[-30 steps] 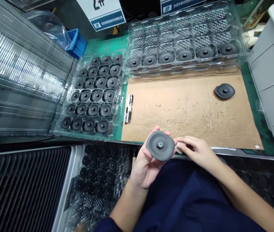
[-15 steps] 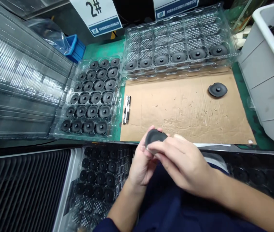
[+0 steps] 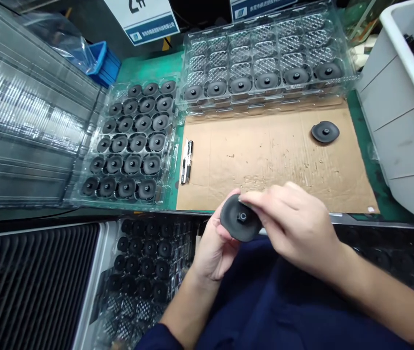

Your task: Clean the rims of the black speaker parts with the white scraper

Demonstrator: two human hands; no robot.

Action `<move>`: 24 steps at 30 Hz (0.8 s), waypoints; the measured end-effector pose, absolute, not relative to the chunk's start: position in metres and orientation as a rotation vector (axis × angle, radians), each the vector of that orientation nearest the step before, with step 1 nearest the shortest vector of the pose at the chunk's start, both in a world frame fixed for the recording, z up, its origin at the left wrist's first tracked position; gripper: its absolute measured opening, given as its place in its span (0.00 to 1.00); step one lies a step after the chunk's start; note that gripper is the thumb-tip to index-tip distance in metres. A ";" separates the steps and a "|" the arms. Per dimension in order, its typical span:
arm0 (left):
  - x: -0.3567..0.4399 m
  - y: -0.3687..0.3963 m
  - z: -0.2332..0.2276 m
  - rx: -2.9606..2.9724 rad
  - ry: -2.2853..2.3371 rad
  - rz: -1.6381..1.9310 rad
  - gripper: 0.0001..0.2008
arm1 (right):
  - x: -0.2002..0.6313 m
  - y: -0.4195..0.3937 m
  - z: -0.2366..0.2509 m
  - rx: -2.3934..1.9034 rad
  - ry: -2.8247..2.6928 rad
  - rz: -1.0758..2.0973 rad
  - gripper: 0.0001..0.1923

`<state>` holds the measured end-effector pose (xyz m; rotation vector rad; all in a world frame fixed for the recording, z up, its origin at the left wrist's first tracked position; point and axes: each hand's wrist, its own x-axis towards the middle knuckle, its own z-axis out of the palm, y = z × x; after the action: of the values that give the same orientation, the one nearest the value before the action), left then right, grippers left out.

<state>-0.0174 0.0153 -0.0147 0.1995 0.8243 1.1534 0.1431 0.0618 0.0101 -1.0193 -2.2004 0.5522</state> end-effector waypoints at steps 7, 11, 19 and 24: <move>-0.019 0.009 -0.017 0.153 0.843 1.066 0.25 | 0.127 0.084 0.006 -0.839 -2.271 0.720 0.13; -0.019 0.009 -0.022 0.187 0.770 1.101 0.17 | 0.127 0.082 0.008 -0.680 -2.308 0.729 0.15; -0.029 0.017 -0.018 0.174 0.633 1.067 0.30 | 0.161 0.111 -0.067 -1.311 -2.145 0.897 0.12; -0.028 0.019 -0.020 0.151 0.619 1.070 0.30 | 0.166 0.094 -0.118 -1.351 -2.123 0.837 0.15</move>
<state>-0.0280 0.0185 -0.0204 0.1512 0.6186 1.0696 0.1657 0.0944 -0.1182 -1.3510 -2.1228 0.8373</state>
